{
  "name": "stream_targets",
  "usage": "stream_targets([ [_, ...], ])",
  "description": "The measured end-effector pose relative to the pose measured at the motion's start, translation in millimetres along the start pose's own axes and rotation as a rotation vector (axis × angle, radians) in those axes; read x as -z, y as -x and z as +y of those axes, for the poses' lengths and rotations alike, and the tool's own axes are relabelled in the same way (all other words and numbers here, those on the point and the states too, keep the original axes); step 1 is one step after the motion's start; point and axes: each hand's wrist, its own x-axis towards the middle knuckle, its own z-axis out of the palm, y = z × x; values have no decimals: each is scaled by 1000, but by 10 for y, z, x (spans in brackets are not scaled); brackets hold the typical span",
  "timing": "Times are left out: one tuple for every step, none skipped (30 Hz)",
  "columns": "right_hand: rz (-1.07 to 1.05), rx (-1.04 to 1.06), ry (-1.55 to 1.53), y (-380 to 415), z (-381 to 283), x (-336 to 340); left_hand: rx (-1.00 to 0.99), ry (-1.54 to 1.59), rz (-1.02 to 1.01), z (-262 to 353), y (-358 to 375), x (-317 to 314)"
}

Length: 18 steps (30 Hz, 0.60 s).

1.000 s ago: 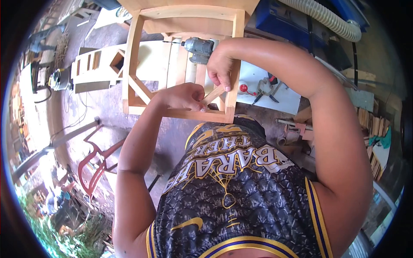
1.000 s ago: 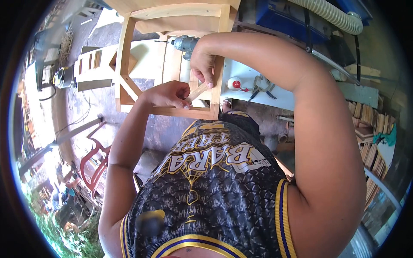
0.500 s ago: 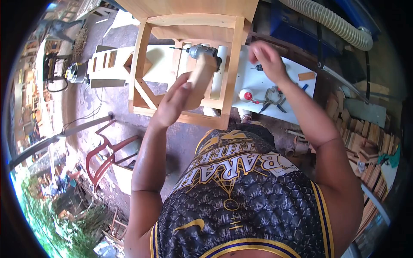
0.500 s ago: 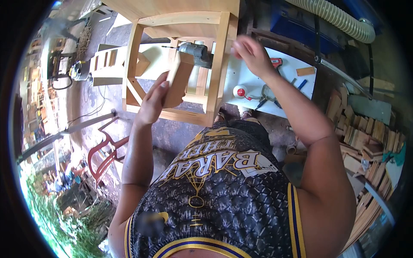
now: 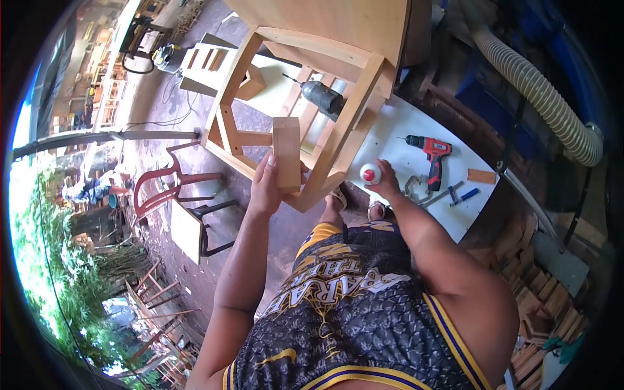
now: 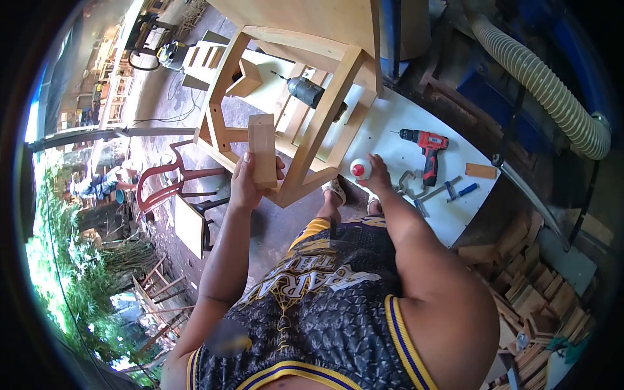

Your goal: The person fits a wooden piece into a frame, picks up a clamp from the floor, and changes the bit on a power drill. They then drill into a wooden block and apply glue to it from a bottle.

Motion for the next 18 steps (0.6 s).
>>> stream_targets([
  [17,39,-106,-69,-10,-46,-44,-48,-1,9,-6,-8],
  [-29,-12,-211,-113,2,-82,-86,-95,-6,1,-6,-9],
  [-5,-95,-194,-135,-43,-95,-80,-91,-6,-13,-13,0],
  [23,-178,-177,-134,-131,-46,-116,-94,2,-20,-21,2],
  [22,-184,-175,-98,-207,40,-151,-98,9,-30,-8,-5],
  [-78,-282,-425,-120,-414,280,-152,-97,7,-33,-1,-27],
  [-129,-323,-549,-123,-555,476,-194,-136,17,-87,12,8],
  [-178,-371,-668,-125,-696,672,-232,-174,30,-86,29,-13],
  [-270,-317,-769,-94,-781,886,-237,-168,28,-111,53,-38],
  [-360,-257,-867,-91,-880,1061,-262,-192,34,-142,48,-27],
  [-345,-208,-1052,-17,-1013,1197,-284,-216,42,-163,46,-9],
  [-380,-225,-1130,14,-1106,1311,-290,-213,44,-188,48,10],
  [-400,-353,-1296,44,-1385,1511,-293,-205,45,-208,34,28],
  [-425,-482,-1457,103,-1629,1682,-300,-199,51,-256,34,32],
  [-498,-456,-1461,136,-1724,1778,-309,-184,43,-239,40,-10],
  [-570,-430,-1459,152,-1815,1891,-325,-175,57,-250,32,-23],
  [-605,-400,-1378,154,-2042,2095,-330,-197,52,-259,22,-24],
  [-636,-329,-1248,97,-2170,2239,-329,-222,46,-261,27,-22],
])
